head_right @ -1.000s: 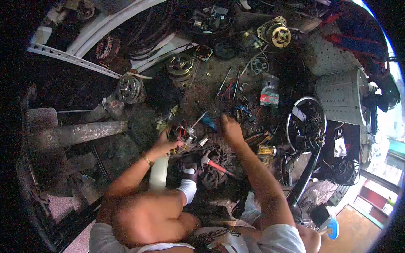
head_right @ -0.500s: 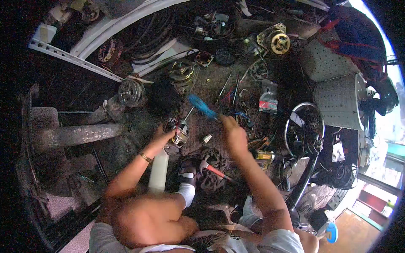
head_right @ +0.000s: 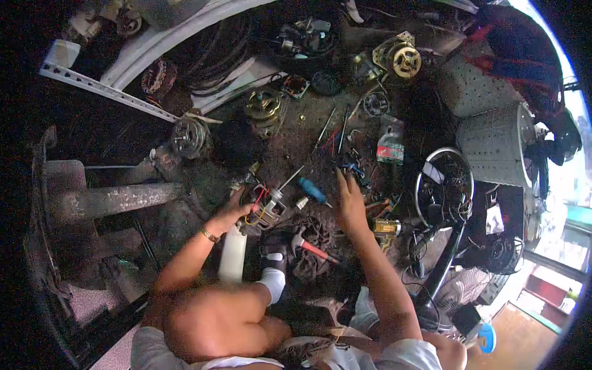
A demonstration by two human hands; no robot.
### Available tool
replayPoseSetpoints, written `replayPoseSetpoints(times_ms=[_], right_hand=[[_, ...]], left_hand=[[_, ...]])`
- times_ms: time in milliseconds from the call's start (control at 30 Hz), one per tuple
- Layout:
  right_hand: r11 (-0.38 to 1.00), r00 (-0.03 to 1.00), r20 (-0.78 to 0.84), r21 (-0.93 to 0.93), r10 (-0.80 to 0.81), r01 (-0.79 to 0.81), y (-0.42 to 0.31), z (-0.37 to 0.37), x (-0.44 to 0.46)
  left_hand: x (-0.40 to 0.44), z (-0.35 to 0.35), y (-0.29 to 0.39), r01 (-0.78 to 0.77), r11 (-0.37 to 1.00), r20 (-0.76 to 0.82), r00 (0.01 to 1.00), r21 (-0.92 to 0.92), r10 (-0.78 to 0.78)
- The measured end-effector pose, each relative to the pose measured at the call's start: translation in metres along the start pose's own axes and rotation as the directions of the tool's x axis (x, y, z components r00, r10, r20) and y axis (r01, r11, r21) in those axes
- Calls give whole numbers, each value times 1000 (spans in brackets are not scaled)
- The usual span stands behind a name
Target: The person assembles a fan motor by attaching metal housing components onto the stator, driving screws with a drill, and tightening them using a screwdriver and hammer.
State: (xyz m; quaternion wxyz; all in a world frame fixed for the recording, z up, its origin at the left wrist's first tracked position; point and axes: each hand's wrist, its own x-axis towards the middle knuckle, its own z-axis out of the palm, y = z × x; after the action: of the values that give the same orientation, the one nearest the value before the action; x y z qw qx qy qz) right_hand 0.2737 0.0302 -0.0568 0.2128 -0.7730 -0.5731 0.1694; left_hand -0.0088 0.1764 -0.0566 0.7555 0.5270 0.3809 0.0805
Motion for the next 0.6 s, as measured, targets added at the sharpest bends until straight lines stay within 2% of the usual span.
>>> replayPoseSetpoints(times_ms=[33, 67, 100, 133, 167, 200, 300, 367, 400, 433, 500, 533, 567, 600], right_hand=[[1000, 1000, 7, 2, 3, -3, -26, -16, 14], [975, 991, -13, 176, -134, 135, -54, -34, 29], [901, 962, -61, 339, -265, 269, -67, -43, 40], [901, 962, -66, 338, -266, 273, -63, -41, 48], [878, 930, 84, 368, -358, 305, -57, -36, 54], [853, 866, 230, 405, -444, 330, -54, -34, 59], [829, 860, 234, 464, -454, 312, -48, -28, 64], [843, 862, 236, 434, -448, 319, -46, -29, 65], [906, 868, 345, 354, -357, 231, -48, -31, 65], [954, 859, 444, 262, -255, 148, -49, -31, 66], [945, 857, 454, 311, -242, 102, -44, -24, 66], [933, 856, 466, 357, -226, 52, -41, -20, 64], [933, 854, 469, 357, -227, 52, -38, -17, 63], [888, 866, 364, 425, -344, 174, -38, -17, 63]], left_hand=[[-1, -2, -4, 4, 998, 108, 994, -57, 2], [-5, 0, -4, -111, 993, 49, 992, -31, 112], [-8, -2, -6, -111, 993, 47, 993, -29, 112], [-9, -7, -9, -4, 995, 102, 995, -98, 14], [-9, -9, -12, 107, 981, 162, 983, -162, -80], [-13, -6, -5, 131, 977, 136, 985, -169, -108], [-18, 0, 7, 54, 987, 152, 988, -154, -30], [-10, 1, 9, 31, 994, 164, 986, -104, -13], [-8, 1, 13, 0, 999, 174, 985, -51, 9], [-9, 2, 17, 1, 999, 173, 985, -50, 7], [-13, 3, 25, 135, 981, 193, 976, -142, -106], [-12, 1, 21, 136, 980, 190, 976, -145, -107], [-7, -1, 14, 89, 987, 206, 977, -134, -60], [-5, -2, 11, 41, 991, 223, 975, -124, -13]])
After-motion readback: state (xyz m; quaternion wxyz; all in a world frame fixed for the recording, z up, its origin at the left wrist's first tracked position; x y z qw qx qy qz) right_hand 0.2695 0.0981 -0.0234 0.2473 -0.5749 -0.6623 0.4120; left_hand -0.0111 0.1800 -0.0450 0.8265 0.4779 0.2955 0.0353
